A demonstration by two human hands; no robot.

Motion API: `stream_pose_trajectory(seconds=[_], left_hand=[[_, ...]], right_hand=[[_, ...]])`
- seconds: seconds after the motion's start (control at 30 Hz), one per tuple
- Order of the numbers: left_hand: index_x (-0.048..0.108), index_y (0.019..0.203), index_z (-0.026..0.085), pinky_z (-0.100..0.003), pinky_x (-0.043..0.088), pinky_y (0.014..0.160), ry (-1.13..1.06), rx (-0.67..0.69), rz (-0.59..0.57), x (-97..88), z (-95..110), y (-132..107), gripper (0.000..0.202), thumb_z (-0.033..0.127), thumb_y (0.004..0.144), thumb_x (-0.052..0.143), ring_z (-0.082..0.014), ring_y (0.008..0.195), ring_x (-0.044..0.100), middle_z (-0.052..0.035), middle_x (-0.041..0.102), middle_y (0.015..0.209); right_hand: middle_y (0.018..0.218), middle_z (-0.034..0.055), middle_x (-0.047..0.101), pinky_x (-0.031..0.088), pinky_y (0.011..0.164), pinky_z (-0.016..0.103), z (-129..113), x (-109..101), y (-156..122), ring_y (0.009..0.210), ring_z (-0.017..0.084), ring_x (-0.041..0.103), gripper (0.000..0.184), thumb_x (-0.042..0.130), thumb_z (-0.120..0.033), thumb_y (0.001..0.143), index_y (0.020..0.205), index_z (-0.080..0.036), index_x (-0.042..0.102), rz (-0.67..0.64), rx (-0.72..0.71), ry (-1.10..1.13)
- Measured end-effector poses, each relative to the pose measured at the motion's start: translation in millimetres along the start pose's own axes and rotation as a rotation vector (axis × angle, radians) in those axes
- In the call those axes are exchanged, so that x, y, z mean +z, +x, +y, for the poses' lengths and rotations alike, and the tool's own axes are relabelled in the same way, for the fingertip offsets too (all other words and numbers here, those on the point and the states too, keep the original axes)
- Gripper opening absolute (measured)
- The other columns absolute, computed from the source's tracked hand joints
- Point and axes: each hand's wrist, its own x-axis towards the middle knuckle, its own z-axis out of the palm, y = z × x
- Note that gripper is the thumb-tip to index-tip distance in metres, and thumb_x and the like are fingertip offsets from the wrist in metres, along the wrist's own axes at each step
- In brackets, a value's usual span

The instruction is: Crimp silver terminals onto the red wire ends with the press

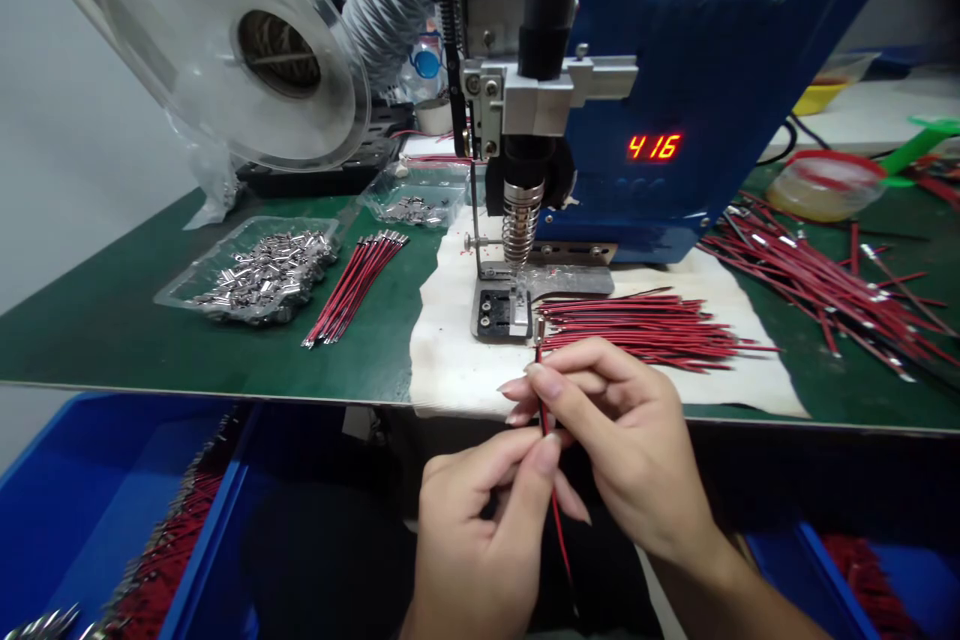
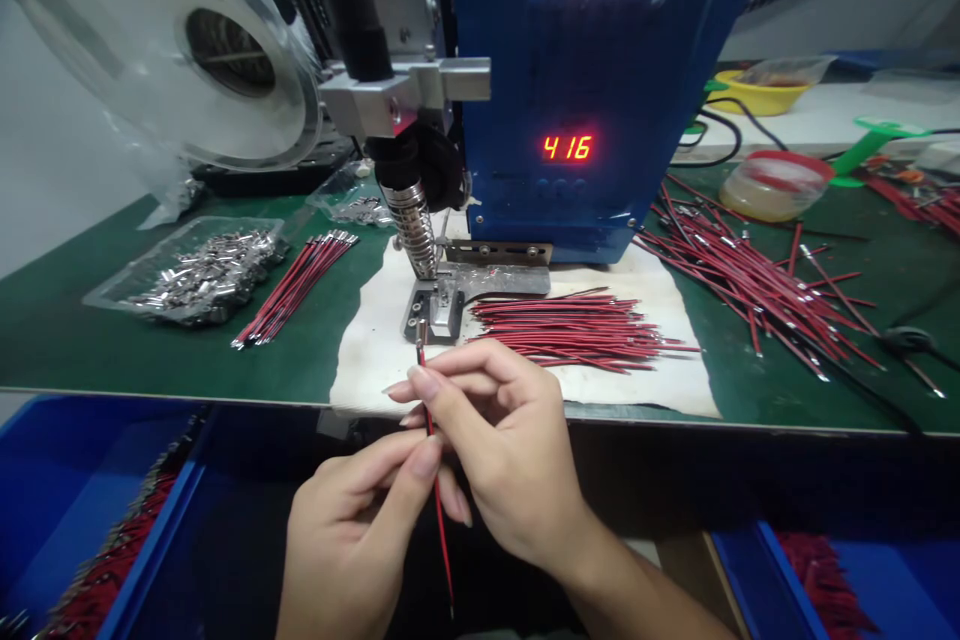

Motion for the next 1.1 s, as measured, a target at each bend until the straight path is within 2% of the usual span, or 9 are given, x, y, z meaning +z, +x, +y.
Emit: stream_pose_trajectory(seconds=[0.1,0.2,0.27,0.43,0.63,0.87,0.97,1.1], left_hand=[[0.069,0.065,0.017,-0.016,0.042,0.051,-0.008,-0.015,-0.006,0.2,0.4,-1.3,0.029,0.025,0.091,0.058,-0.0074,0.044,0.057,0.0031,0.065,0.052],[0.071,0.068,0.017,-0.018,0.044,0.053,-0.004,-0.021,-0.015,0.6,1.0,-2.0,0.03,0.026,0.092,0.056,-0.0088,0.045,0.058,0.0019,0.065,0.051],[0.072,0.069,0.017,-0.019,0.043,0.052,-0.004,-0.029,-0.017,0.9,1.0,-2.1,0.03,0.027,0.092,0.056,-0.0091,0.045,0.057,0.0016,0.063,0.051],[0.068,0.066,0.017,-0.019,0.042,0.051,-0.003,-0.011,-0.014,1.0,-1.8,-1.8,0.03,0.027,0.092,0.056,-0.009,0.046,0.056,0.0018,0.061,0.051],[0.068,0.068,0.017,-0.02,0.039,0.049,0.149,0.134,0.03,0.2,-7.2,-1.8,0.024,0.021,0.09,0.058,-0.0078,0.045,0.053,0.0024,0.059,0.051],[0.07,0.076,0.016,-0.018,0.043,0.05,0.186,0.205,0.023,-2.2,-9.8,0.2,0.016,0.014,0.088,0.059,-0.0078,0.046,0.055,0.0032,0.061,0.053],[0.071,0.078,0.016,-0.019,0.044,0.05,0.204,0.203,0.017,-2.7,-9.3,0.8,0.015,0.014,0.087,0.06,-0.0089,0.047,0.056,0.0026,0.062,0.053],[0.073,0.078,0.017,-0.02,0.04,0.045,0.186,0.164,0.075,-0.6,-9.1,-1.1,0.014,0.018,0.087,0.062,-0.0084,0.042,0.052,0.0026,0.061,0.051]], right_hand=[[0.081,0.0014,0.077,0.055,0.047,0.017,0.0,-0.3,0.1,0.034,0.003,0.053,0.015,0.07,-0.033,0.086,0.083,-0.02,0.064,0.015,-0.008,-0.027],[0.081,0.0033,0.077,0.057,0.052,0.016,0.6,-0.5,1.2,0.054,0.01,0.068,0.016,0.072,-0.034,0.084,0.083,-0.02,0.065,0.023,-0.005,-0.027],[0.081,0.0044,0.077,0.056,0.051,0.015,0.9,-0.7,2.1,0.066,0.014,0.073,0.016,0.073,-0.033,0.083,0.084,-0.02,0.065,0.015,-0.003,-0.017],[0.079,0.0051,0.077,0.054,0.046,0.016,0.1,-2.7,3.9,0.064,0.015,0.072,0.018,0.074,-0.036,0.082,0.081,-0.02,0.065,0.04,0.006,-0.054],[0.079,0.0034,0.076,0.056,0.057,0.018,4.0,-8.1,5.5,0.065,0.013,0.071,0.014,0.072,-0.033,0.085,0.085,-0.02,0.068,-0.02,0.015,0.031],[0.081,0.0039,0.076,0.055,0.059,0.022,5.6,-9.1,6.3,0.063,0.013,0.068,0.014,0.07,-0.034,0.086,0.087,-0.02,0.069,-0.036,0.037,0.032],[0.081,0.0033,0.077,0.054,0.057,0.021,5.5,-8.9,5.9,0.062,0.013,0.068,0.013,0.07,-0.034,0.086,0.087,-0.021,0.069,-0.031,0.039,0.032],[0.083,0.0041,0.077,0.055,0.059,0.022,7.4,-9.9,6.0,0.067,0.014,0.069,0.013,0.07,-0.033,0.086,0.089,-0.021,0.07,-0.041,0.048,0.05]])
